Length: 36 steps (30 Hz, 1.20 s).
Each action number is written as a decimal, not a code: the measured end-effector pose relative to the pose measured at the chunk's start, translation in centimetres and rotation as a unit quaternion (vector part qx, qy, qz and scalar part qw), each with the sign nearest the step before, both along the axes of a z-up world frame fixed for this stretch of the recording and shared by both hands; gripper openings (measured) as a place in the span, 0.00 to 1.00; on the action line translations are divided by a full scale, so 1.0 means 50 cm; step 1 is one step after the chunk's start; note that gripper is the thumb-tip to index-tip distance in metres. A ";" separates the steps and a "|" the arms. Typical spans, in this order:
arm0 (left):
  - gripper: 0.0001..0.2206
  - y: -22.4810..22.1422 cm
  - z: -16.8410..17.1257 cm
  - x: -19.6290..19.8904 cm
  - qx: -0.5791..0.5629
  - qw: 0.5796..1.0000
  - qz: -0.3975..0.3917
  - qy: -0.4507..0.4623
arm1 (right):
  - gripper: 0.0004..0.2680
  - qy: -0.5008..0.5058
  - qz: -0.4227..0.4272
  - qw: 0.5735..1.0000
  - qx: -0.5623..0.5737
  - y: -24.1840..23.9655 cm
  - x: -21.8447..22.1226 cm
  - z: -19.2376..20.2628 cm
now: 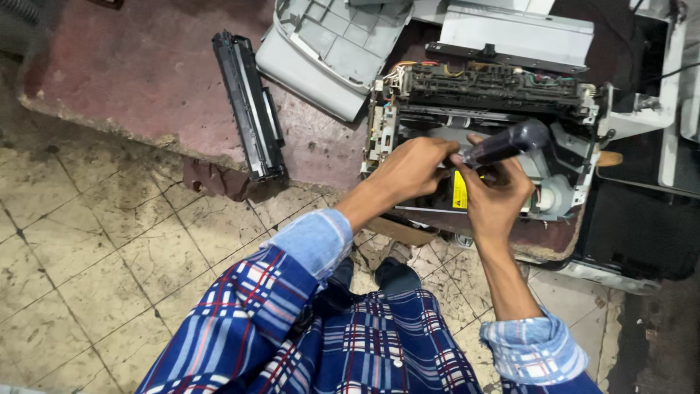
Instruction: The person disassembles a printer by removing the top cover, side panels, and internal components using a screwdriver. They place removed parts on the workbench and continue to take apart the internal mechanisms.
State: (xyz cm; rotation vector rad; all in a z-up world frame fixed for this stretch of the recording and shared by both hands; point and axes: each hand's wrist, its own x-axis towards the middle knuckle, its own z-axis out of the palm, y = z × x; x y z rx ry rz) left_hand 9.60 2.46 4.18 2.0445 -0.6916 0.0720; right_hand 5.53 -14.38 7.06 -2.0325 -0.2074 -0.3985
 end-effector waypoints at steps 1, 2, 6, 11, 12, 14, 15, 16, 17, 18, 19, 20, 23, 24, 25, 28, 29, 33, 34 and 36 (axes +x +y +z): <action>0.18 -0.002 -0.005 0.002 -0.006 1.000 0.013 0.007 | 0.16 -0.019 -0.004 1.000 -0.019 0.002 0.002 0.003; 0.20 -0.003 -0.011 0.005 -0.002 1.000 -0.006 0.023 | 0.15 -0.006 -0.002 1.000 0.021 0.004 0.003 0.007; 0.17 -0.002 -0.036 0.016 0.013 0.999 -0.040 0.022 | 0.14 0.091 0.001 0.981 0.172 0.017 -0.008 0.013; 0.07 -0.007 -0.035 0.011 0.063 0.998 0.021 0.017 | 0.11 0.073 0.087 0.983 0.146 0.016 -0.016 -0.001; 0.06 -0.009 -0.032 0.008 0.070 0.997 0.024 0.012 | 0.10 0.070 0.080 0.987 0.121 0.012 -0.016 -0.006; 0.06 -0.014 -0.023 0.008 0.080 0.996 0.025 0.019 | 0.08 0.083 0.044 0.992 0.084 0.000 -0.010 -0.011; 0.07 -0.012 -0.021 0.007 0.086 0.995 0.025 0.032 | 0.08 0.099 0.018 0.992 0.076 -0.002 -0.008 -0.013; 0.07 -0.009 -0.020 0.006 0.092 0.994 0.025 0.045 | 0.07 0.116 -0.008 0.991 0.067 -0.003 -0.007 -0.014; 0.07 -0.008 -0.022 0.008 0.100 0.995 0.026 -0.017 | 0.08 0.070 0.002 0.996 0.047 -0.006 -0.005 -0.013; 0.07 -0.008 -0.025 0.011 0.107 0.991 0.028 -0.080 | 0.09 0.023 0.012 0.999 0.026 -0.007 -0.003 -0.011; 0.09 -0.008 -0.031 0.012 0.114 0.983 0.029 -0.141 | 0.09 -0.022 0.022 0.999 0.006 -0.008 -0.005 -0.010; 0.08 -0.011 -0.038 0.013 0.169 0.972 0.030 -0.161 | 0.12 -0.014 0.024 0.999 0.036 -0.008 -0.008 -0.007; 0.07 -0.019 -0.060 0.021 0.284 0.946 0.020 -0.151 | 0.20 0.041 0.029 0.992 0.118 0.002 -0.014 0.002; 0.07 -0.023 -0.067 0.027 0.287 0.952 0.007 -0.104 | 0.20 0.078 0.027 0.987 0.136 0.005 -0.014 0.005; 0.06 -0.028 -0.072 0.033 0.288 0.956 -0.007 -0.055 | 0.20 0.115 0.025 0.981 0.153 0.006 -0.014 0.008; 0.07 -0.029 -0.085 0.046 0.289 0.957 -0.011 0.013 | 0.16 0.078 0.087 0.968 0.223 0.015 -0.009 0.012; 0.07 -0.029 -0.088 0.046 0.284 0.959 -0.012 0.015 | 0.14 0.041 0.063 0.989 0.131 0.016 -0.008 0.012; 0.06 -0.030 -0.089 0.060 0.265 0.964 -0.011 0.029 | 0.12 0.022 -0.001 1.000 0.004 0.009 0.009 0.024; 0.06 -0.029 -0.089 0.060 0.261 0.965 -0.008 0.036 | 0.14 0.051 -0.006 0.998 0.036 0.008 0.009 0.028; 0.06 -0.028 -0.091 0.057 0.267 0.963 -0.006 0.037 | 0.16 0.069 -0.032 0.996 0.042 0.006 0.005 0.035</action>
